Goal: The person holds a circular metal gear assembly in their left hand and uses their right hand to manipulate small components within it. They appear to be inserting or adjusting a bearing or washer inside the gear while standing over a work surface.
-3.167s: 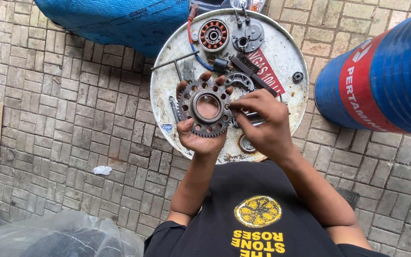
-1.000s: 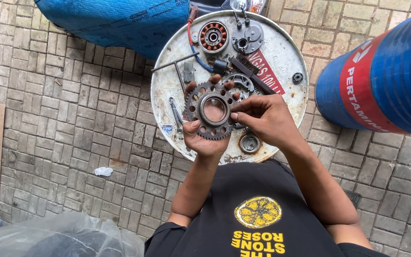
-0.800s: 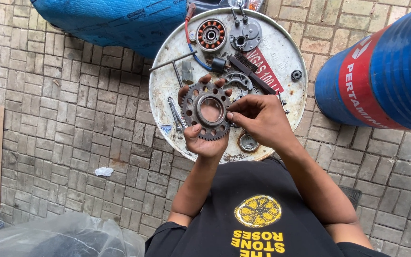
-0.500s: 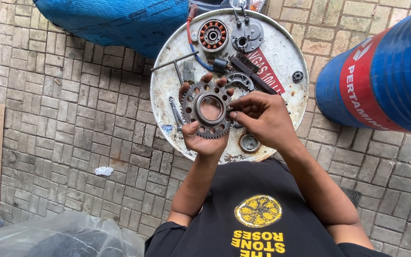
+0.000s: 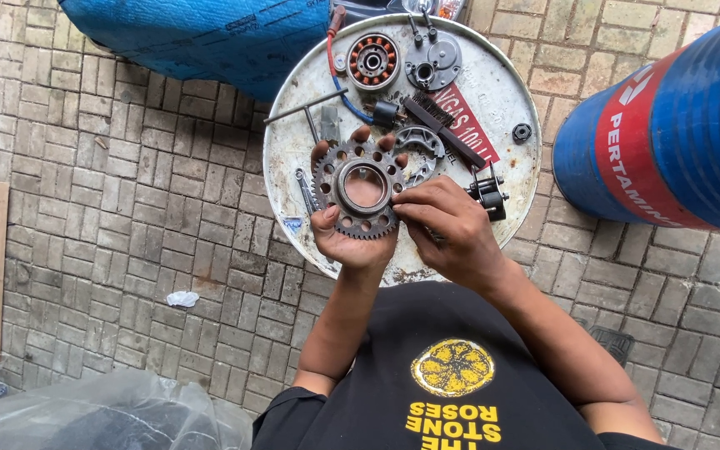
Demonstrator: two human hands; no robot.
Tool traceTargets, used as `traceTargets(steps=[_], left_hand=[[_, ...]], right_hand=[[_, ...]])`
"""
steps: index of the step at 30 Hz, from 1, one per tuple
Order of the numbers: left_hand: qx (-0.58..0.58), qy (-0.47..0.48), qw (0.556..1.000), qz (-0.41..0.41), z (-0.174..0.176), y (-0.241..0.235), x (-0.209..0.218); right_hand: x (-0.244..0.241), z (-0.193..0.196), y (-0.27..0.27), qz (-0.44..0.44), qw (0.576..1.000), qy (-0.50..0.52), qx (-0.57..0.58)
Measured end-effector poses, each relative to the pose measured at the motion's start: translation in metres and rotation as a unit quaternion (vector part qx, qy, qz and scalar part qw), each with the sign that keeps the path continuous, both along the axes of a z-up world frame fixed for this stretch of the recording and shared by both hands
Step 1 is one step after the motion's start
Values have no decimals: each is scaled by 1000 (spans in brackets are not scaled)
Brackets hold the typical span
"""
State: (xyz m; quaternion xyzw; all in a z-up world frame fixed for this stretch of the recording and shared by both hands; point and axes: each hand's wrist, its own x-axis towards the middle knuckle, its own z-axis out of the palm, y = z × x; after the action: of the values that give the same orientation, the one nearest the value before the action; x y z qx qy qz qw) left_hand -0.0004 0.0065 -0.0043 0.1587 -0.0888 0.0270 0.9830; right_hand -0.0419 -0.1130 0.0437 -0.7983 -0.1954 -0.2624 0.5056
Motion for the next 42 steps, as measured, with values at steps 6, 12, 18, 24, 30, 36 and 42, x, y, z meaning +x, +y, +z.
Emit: traceTargets(steps=[6,12,18,24,30,36,42], left_hand=[[-7,-7,1000,-4,0,-1,1],[4,-12,1000,1,0,2,-1],[-15,0,1000,-6,0,0,-1],[-19,5,1000,-13,-1,0,-2],[-7,3,1000,-15,-3,4,-3],[-11,-7,1000,-11,0,2,-4],[-12,-7,1000,-16,-4,2,2]], right_hand=[[-1,0,4,-23,997,33,65],[-1,4,6,4,998,25,51],[6,-8,0,-18,999,-27,10],[8,-16,-2,-12,997,-68,-16],[7,-13,-1,14,997,-80,-9],[1,4,3,4,998,-70,-1],[7,-4,7,-35,996,-84,-9]])
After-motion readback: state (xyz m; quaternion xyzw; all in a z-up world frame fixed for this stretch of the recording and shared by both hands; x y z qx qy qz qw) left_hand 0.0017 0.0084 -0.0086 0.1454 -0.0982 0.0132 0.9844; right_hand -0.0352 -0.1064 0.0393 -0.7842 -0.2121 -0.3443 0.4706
